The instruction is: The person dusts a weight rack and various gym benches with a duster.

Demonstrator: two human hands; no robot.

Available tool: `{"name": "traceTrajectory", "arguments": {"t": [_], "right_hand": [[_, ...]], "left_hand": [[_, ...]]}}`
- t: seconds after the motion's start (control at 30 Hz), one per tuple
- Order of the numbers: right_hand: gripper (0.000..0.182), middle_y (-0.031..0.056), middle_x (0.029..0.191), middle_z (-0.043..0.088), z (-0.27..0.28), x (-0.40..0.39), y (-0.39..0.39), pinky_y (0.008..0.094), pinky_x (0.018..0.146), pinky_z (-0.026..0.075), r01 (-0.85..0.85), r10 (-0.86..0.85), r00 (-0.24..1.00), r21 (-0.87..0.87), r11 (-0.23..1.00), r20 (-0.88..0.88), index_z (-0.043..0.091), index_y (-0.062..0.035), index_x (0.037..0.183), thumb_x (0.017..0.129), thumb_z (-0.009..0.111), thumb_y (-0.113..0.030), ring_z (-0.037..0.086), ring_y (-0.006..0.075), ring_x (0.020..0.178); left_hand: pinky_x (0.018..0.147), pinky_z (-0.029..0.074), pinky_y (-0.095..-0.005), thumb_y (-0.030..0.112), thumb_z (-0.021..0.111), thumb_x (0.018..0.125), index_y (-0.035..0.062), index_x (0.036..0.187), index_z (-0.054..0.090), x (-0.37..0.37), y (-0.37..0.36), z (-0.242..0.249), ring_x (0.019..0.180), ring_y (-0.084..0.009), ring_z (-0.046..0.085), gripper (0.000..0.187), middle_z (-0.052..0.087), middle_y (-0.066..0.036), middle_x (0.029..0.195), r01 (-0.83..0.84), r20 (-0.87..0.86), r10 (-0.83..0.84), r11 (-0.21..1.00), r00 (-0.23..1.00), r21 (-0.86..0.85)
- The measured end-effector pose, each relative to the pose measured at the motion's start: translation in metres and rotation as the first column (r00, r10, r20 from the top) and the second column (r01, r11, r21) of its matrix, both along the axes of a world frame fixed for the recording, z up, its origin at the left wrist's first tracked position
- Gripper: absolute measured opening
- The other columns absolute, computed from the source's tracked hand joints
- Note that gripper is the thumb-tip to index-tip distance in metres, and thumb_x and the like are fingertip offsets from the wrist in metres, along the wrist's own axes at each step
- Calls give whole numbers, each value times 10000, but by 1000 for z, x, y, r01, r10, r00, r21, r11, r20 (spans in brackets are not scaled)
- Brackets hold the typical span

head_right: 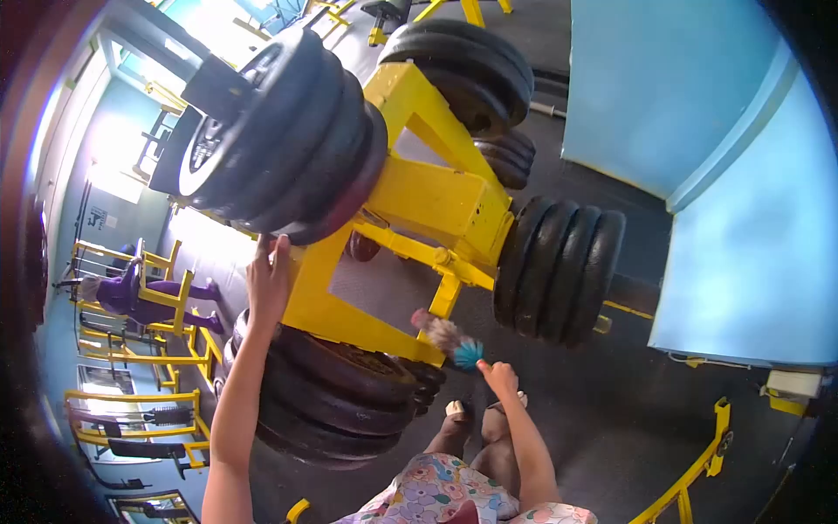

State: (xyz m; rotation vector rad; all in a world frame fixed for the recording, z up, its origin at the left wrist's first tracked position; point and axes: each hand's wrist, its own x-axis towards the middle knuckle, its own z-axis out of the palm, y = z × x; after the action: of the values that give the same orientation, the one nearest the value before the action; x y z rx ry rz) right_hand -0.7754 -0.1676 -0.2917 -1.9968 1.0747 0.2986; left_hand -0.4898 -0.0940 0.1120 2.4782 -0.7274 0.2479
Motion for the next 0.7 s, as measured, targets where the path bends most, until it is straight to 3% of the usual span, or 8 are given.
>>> {"name": "traceTrajectory", "arguments": {"t": [0.07, 0.17, 0.2, 0.27, 0.3, 0.37, 0.57, 0.7], "right_hand": [[568, 226, 724, 603, 33, -12, 3, 454, 657, 457, 60, -64, 997, 77, 995, 47, 629, 19, 761, 778, 506, -535, 586, 396, 749], [479, 83, 541, 533, 83, -29, 14, 287, 436, 415, 286, -337, 928, 277, 917, 157, 559, -7, 685, 825, 499, -462, 551, 160, 499], [479, 83, 541, 533, 125, -31, 15, 287, 436, 415, 292, -339, 927, 258, 921, 159, 559, -7, 685, 825, 499, -462, 551, 160, 499], [421, 16, 539, 453, 221, -27, 16, 216, 376, 324, 380, -589, 788, 612, 694, 179, 499, -45, 741, 845, 478, -453, 435, 66, 446], [421, 16, 539, 453, 245, -26, 19, 216, 376, 324, 388, -592, 784, 597, 703, 188, 499, -45, 741, 845, 478, -453, 435, 66, 446], [397, 7, 568, 435, 280, -23, 26, 208, 367, 286, 283, -756, 637, 868, 408, 148, 459, -51, 808, 861, 454, -445, 378, 63, 419], [378, -7, 567, 401, 341, 15, 41, 179, 368, 261, 131, -610, 697, 770, 625, 377, 431, -69, 822, 883, 404, -441, 331, 43, 409], [367, -6, 570, 405, 339, -15, 47, 177, 370, 268, 193, -735, 626, 862, 470, 261, 432, -72, 832, 886, 404, -434, 334, 48, 406]], "left_hand": [[749, 424, -412, 407, 479, 841, -28, 1029, 502, -2, 0, 7, 850, -387, 570, 474, 601, -229, 880, -21, -40, 21, 1000, 999, 6], [797, 414, -414, 462, 486, 820, -15, 1107, 460, 4, 7, 2, 927, -390, 545, 557, 564, -239, 1003, -18, -79, 18, 1000, 997, 11], [816, 410, -412, 474, 488, 815, -8, 1155, 422, 4, 8, 1, 967, -390, 527, 594, 528, -237, 1073, -23, -35, 23, 1000, 999, -3], [849, 409, -412, 516, 489, 798, -1, 1258, 314, 3, 10, 5, 1046, -386, 489, 714, 437, -223, 1212, -16, -24, 16, 1000, 1000, -6], [849, 409, -412, 516, 489, 798, -1, 1258, 314, 0, 10, 8, 1046, -386, 489, 714, 437, -223, 1212, -8, -28, 7, 1000, 1000, -26], [853, 410, -415, 531, 485, 792, -9, 1261, 309, -5, 9, 15, 1052, -384, 486, 737, 439, -220, 1212, -18, -42, 16, 999, 999, -45], [841, 422, -411, 566, 476, 779, -5, 1289, 281, -6, 15, 14, 1049, -372, 492, 789, 434, -220, 1220, -36, -39, 36, 999, 999, -17], [825, 428, -419, 589, 473, 768, -8, 1290, 280, -9, 15, 18, 1025, -381, 505, 815, 445, -224, 1212, -43, -42, 41, 999, 998, -34]]}}
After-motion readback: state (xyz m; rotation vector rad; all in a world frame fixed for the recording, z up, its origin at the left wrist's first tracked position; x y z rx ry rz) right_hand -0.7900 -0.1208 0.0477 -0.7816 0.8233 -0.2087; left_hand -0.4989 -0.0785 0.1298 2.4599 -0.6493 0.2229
